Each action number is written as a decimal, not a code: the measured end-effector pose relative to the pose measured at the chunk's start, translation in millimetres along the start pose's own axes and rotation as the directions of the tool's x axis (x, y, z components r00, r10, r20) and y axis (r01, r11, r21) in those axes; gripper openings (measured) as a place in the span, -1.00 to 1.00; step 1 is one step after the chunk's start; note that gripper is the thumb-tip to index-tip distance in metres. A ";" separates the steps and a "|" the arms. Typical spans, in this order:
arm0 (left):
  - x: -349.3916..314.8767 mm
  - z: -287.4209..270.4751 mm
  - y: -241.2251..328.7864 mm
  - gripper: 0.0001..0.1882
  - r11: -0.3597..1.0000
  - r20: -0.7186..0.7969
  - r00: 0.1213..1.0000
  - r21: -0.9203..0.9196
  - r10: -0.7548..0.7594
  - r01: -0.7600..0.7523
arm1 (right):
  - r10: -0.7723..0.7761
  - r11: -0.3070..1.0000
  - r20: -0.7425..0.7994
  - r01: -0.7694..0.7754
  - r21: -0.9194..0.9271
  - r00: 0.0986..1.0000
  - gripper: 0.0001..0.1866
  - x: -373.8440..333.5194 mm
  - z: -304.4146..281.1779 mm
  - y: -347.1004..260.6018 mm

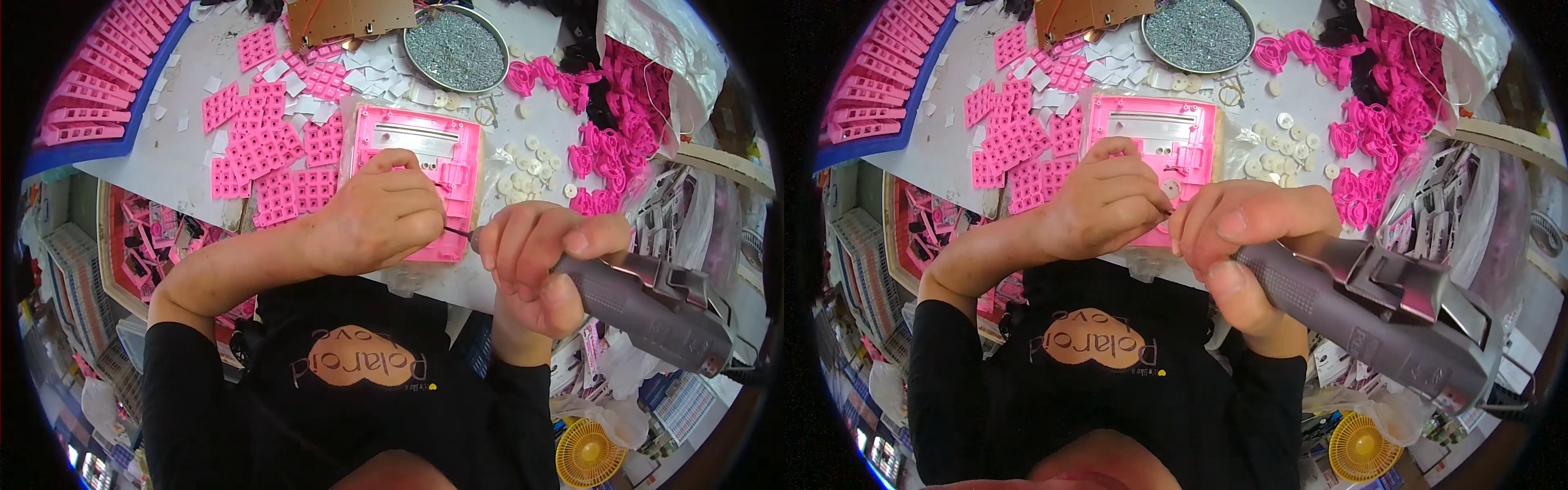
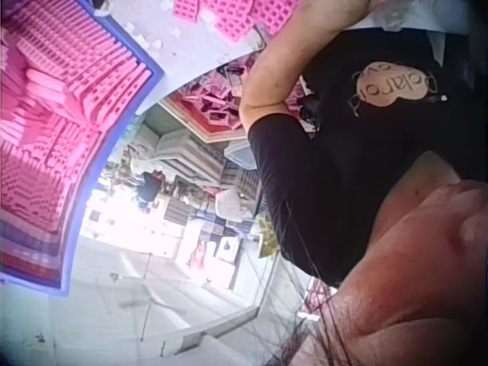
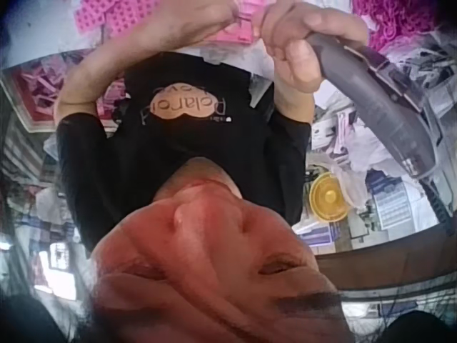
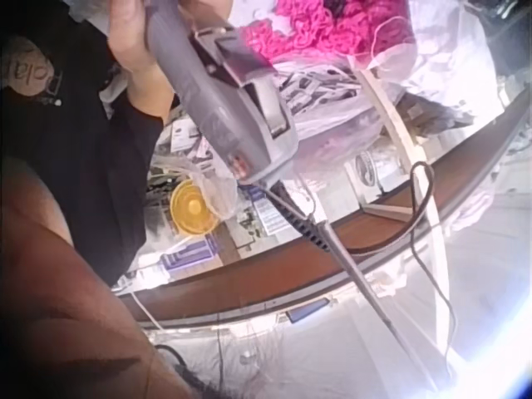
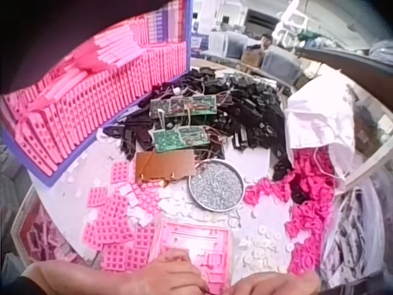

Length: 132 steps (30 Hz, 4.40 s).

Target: Assembling a pink toy bank by installing internal electronic components, plastic buttons, and a decorative front cover using an electric screwdriver.

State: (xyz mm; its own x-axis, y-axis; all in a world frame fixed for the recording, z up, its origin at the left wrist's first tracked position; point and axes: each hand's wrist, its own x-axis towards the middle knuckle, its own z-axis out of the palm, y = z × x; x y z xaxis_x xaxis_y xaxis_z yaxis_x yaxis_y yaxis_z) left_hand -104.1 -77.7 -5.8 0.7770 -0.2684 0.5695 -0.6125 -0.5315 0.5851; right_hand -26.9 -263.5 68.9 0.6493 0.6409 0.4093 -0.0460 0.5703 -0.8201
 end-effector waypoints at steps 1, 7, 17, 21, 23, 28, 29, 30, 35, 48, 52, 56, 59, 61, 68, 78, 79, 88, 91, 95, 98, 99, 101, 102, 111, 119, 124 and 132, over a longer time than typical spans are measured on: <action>-0.6 -0.8 1.1 -0.80 0.999 -0.005 1.000 -0.040 -0.028 0.028 | -0.006 1.000 0.006 0.006 0.001 1.000 -0.65 0.7 0.3 -0.8; -9.3 5.0 7.6 -0.85 0.973 -0.092 0.985 -0.193 -0.149 0.129 | -0.026 0.999 0.021 0.025 0.027 0.999 -0.65 4.6 4.5 -3.1; -5.1 -6.1 1.2 -0.81 0.956 0.052 0.969 0.182 -0.243 0.230 | 0.007 0.991 -0.110 -0.022 -0.130 0.994 -0.66 -13.0 -11.2 36.4; -2.2 9.8 -6.4 -0.90 0.966 0.093 0.985 0.230 -0.144 0.120 | 0.061 0.968 -0.090 -0.081 -0.236 0.994 -0.77 -15.8 -15.1 44.1; -3.3 9.4 -6.7 -0.88 0.953 0.167 0.977 0.292 -0.135 0.082 | 0.022 0.960 -0.018 -0.026 -0.280 1.000 -0.81 -16.1 -19.0 53.4; -7.6 8.4 -2.2 -0.88 0.938 0.218 0.961 0.333 -0.170 0.090 | -0.076 0.928 0.067 0.095 -0.360 0.995 -0.81 -18.2 -22.0 63.7; -7.3 7.7 -1.3 -0.88 0.932 0.226 0.957 0.349 -0.182 0.094 | 0.003 0.923 0.078 0.027 -0.383 0.997 -0.81 -15.3 -25.8 61.3; -8.0 7.2 -0.6 -0.88 0.925 0.234 0.953 0.367 -0.195 0.100 | 0.081 0.914 0.089 -0.039 -0.404 0.993 -0.79 -11.8 -29.5 58.8; -13.6 5.8 12.0 -0.85 0.949 -0.030 0.961 0.154 -0.275 0.276 | -0.052 0.999 -0.013 0.052 0.011 0.999 -0.70 9.6 -10.4 20.7; -22.0 -3.0 23.0 -0.77 0.960 -0.174 0.945 -0.004 -0.276 0.280 | -0.041 0.996 0.023 0.039 0.085 0.999 -0.66 8.1 9.4 7.6; -16.4 -3.8 19.4 -0.75 0.968 -0.213 0.946 -0.003 -0.244 0.250 | -0.070 0.997 0.028 0.069 0.046 0.997 -0.65 13.0 12.5 8.6; -17.0 1.0 17.4 -0.75 0.971 -0.248 0.945 0.050 -0.213 0.233 | -0.077 0.996 0.050 0.076 0.038 0.996 -0.65 13.9 13.7 13.8; -5.6 -6.7 13.4 -0.77 0.981 -0.120 0.980 0.091 -0.161 0.172 | -0.065 0.996 0.037 0.063 0.065 0.997 -0.64 15.2 8.8 11.4; 9.7 -18.2 4.3 -0.77 0.984 0.037 0.996 0.161 -0.080 0.073 | -0.065 0.995 -0.001 0.065 0.080 0.998 -0.64 17.7 2.9 7.1; 53.5 -38.9 -28.9 -0.67 0.944 0.178 0.931 -0.021 -0.320 0.328 | -0.148 0.986 -0.049 0.144 -0.081 0.988 -0.60 22.6 -16.2 -0.3; 119.2 -118.3 -202.5 -0.12 0.093 -0.514 0.413 0.538 -0.752 0.838 | -0.214 0.968 -0.149 0.189 -0.163 0.966 -0.57 37.8 -47.7 -7.7; 124.0 -116.8 -198.2 -0.25 0.107 -0.554 0.422 0.510 -0.718 0.853 | -0.215 0.967 -0.148 0.188 -0.172 0.965 -0.57 36.4 -48.9 -8.0; 173.0 -114.5 -215.8 -0.70 0.384 -0.698 0.437 0.245 -0.568 0.890 | -0.246 0.955 -0.248 0.191 -0.228 0.937 -0.60 30.3 -52.0 -18.6; 181.5 -121.0 -215.3 -0.72 0.362 -0.719 0.426 0.255 -0.549 0.897 | -0.255 0.947 -0.294 0.178 -0.266 0.921 -0.61 29.6 -52.5 -26.7; 177.6 -139.7 -235.6 -0.71 0.278 -0.744 0.297 0.155 -0.599 0.948 | -0.274 0.938 -0.326 0.177 -0.298 0.905 -0.61 27.7 -49.7 -34.1; 146.6 -152.0 -268.4 -0.76 0.270 -0.812 0.335 0.227 -0.479 0.936 | -0.274 0.945 -0.304 0.197 -0.261 0.912 -0.62 25.6 -53.1 -29.2; 134.4 -158.7 -295.4 -0.70 0.236 -0.762 0.299 0.196 -0.574 0.952 | -0.273 0.945 -0.294 0.198 -0.260 0.916 -0.62 25.2 -53.2 -29.1; 124.5 -171.1 -332.6 -0.46 0.165 -0.631 0.222 0.149 -0.743 0.975 | -0.277 0.943 -0.280 0.203 -0.265 0.919 -0.62 22.8 -53.4 -32.2; 143.6 -144.3 -298.4 -0.65 0.162 -0.643 0.221 0.151 -0.733 0.975 | -0.292 0.929 -0.285 0.199 -0.312 0.913 -0.62 16.5 -58.9 -37.2; 132.6 -149.3 -176.7 -0.87 0.677 -0.659 0.751 0.544 -0.020 0.496 | -0.600 0.692 -0.426 0.172 -0.701 0.677 -0.56 39.6 -36.7 -51.7; 72.0 -96.5 -4.0 -0.71 0.874 -0.316 0.906 0.474 0.283 -0.107 | 0.468 0.866 -0.126 -0.482 -0.132 0.875 -0.47 26.5 25.7 11.6; 32.1 -88.0 28.7 -0.64 0.929 -0.169 0.983 0.369 0.065 0.002 | 0.395 0.898 -0.254 -0.313 0.310 0.883 -0.78 25.5 25.2 55.2; -28.1 -80.9 40.0 -0.51 0.522 -0.073 0.661 -0.679 -0.747 0.515 | 0.284 0.958 -0.069 -0.281 0.056 0.956 -0.89 36.8 36.2 39.4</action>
State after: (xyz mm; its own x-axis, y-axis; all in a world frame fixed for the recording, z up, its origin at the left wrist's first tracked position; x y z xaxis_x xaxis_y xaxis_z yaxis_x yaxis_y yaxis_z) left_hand -162.2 -26.4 48.3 0.9602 0.2786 -0.0184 -0.0187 0.1299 0.9913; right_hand -32.3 -198.9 66.1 0.6600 0.7397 0.1309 -0.2687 0.3952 -0.8784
